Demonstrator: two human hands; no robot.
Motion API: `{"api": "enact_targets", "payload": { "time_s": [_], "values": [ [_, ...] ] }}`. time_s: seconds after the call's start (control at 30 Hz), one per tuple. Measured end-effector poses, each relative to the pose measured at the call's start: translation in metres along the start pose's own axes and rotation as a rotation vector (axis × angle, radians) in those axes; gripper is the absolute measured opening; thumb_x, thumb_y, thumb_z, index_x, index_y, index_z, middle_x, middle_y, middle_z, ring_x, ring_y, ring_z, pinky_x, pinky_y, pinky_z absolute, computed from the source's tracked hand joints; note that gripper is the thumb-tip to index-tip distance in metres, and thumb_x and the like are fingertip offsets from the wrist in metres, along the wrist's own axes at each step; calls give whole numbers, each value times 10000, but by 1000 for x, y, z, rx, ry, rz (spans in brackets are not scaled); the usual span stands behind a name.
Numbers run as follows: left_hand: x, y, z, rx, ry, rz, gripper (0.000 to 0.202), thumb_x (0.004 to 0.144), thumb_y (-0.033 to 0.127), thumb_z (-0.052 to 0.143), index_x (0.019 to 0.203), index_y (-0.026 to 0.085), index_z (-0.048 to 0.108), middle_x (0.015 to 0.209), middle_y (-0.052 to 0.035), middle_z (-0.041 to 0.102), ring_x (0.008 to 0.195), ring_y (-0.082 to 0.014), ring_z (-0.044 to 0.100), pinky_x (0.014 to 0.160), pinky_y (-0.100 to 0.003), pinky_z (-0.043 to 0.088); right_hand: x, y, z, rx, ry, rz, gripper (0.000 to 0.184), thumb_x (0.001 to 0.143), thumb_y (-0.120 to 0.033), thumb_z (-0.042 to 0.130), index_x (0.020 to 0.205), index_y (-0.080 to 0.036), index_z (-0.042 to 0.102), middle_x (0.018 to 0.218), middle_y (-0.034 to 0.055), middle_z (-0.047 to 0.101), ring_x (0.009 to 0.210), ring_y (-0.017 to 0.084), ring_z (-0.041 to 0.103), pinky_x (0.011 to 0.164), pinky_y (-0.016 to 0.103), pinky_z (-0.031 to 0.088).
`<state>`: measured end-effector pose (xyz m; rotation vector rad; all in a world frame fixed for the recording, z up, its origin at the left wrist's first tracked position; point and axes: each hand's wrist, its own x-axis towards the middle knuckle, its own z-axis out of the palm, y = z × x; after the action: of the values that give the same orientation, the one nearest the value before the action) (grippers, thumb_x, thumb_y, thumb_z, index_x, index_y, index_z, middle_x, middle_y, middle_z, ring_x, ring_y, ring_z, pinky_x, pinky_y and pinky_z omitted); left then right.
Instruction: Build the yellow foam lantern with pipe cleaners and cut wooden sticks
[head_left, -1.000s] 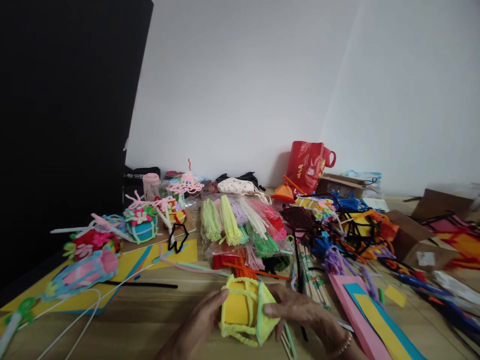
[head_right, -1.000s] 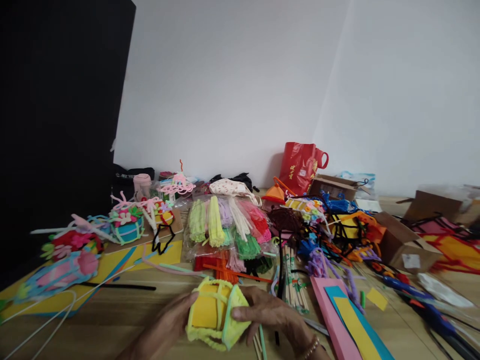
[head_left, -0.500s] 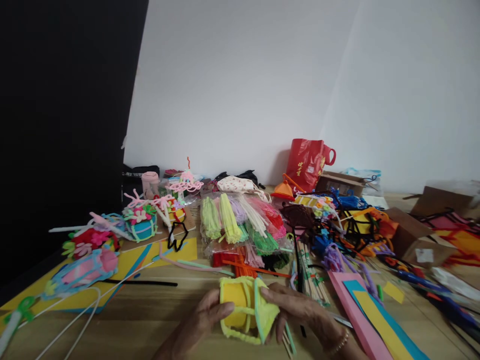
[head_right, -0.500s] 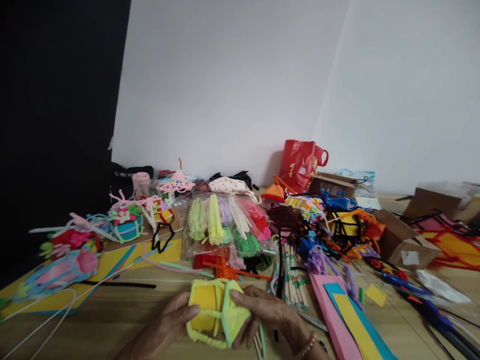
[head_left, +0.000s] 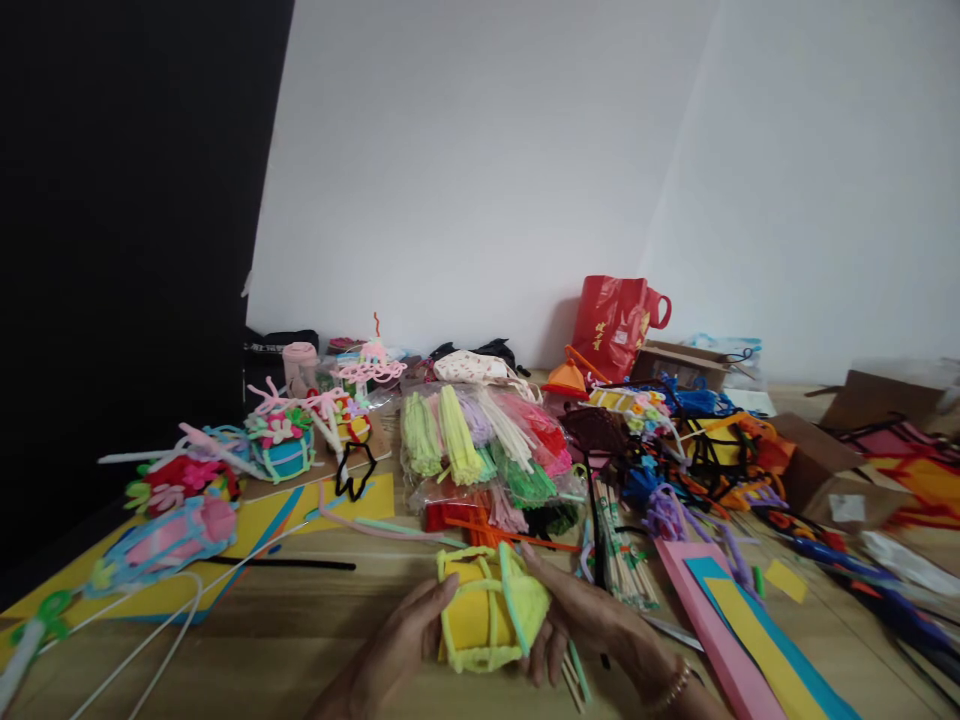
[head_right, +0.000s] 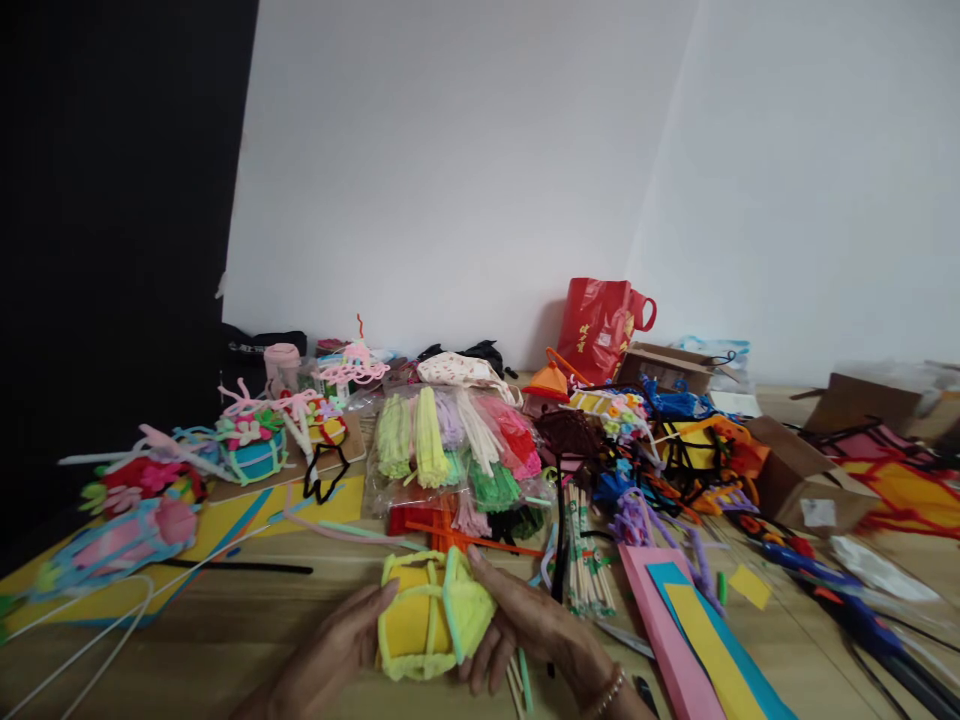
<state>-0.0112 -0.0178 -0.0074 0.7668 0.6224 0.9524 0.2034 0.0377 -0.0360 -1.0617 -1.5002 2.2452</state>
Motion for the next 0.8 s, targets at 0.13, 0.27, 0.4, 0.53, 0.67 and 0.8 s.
{"api": "enact_targets", "payload": {
  "time_s": [0.13,0.27,0.4,0.53,0.67,0.8],
  "values": [
    [2,2,3,-21,69,10,336,764,387,688,976,131,734,1003,-132,745,1051,-325,639,885,-406,486,1,1,-2,21,-19,-10,964,752,-851,118,772,-77,693,617,112,695,460,164,668,369,224,519],
    [3,5,5,-64,64,-18,386,718,408,725,995,139,729,1013,-121,744,1071,-319,627,874,-384,491,3,3,0,33,-2,-61,820,777,-807,311,897,-72,654,656,123,711,471,179,678,365,227,518],
    [3,5,3,-82,40,-49,390,748,440,689,1000,144,724,1019,-116,741,1038,-299,644,894,-384,477,4,4,3,69,35,-86,730,804,-748,394,857,-68,653,639,124,714,473,172,682,350,188,501],
    [1,3,-1,-52,-40,0,397,783,430,659,1059,147,700,1055,-129,726,1050,-297,638,926,-398,454,7,5,3,101,75,-59,760,827,-747,339,810,-68,679,623,120,717,459,165,683,338,181,503],
    [1,3,0,99,-140,77,517,664,306,788,1144,168,654,1075,-131,713,1032,-308,642,890,-387,469,9,6,2,129,107,-36,775,844,-741,301,831,-71,688,612,121,720,448,167,686,331,181,503],
    [4,2,2,144,-180,77,609,583,328,836,1144,185,647,1055,-118,715,993,-307,654,858,-378,485,9,4,5,144,122,-7,771,858,-728,286,828,-69,686,603,124,720,433,162,681,325,169,492]
  ]
}}
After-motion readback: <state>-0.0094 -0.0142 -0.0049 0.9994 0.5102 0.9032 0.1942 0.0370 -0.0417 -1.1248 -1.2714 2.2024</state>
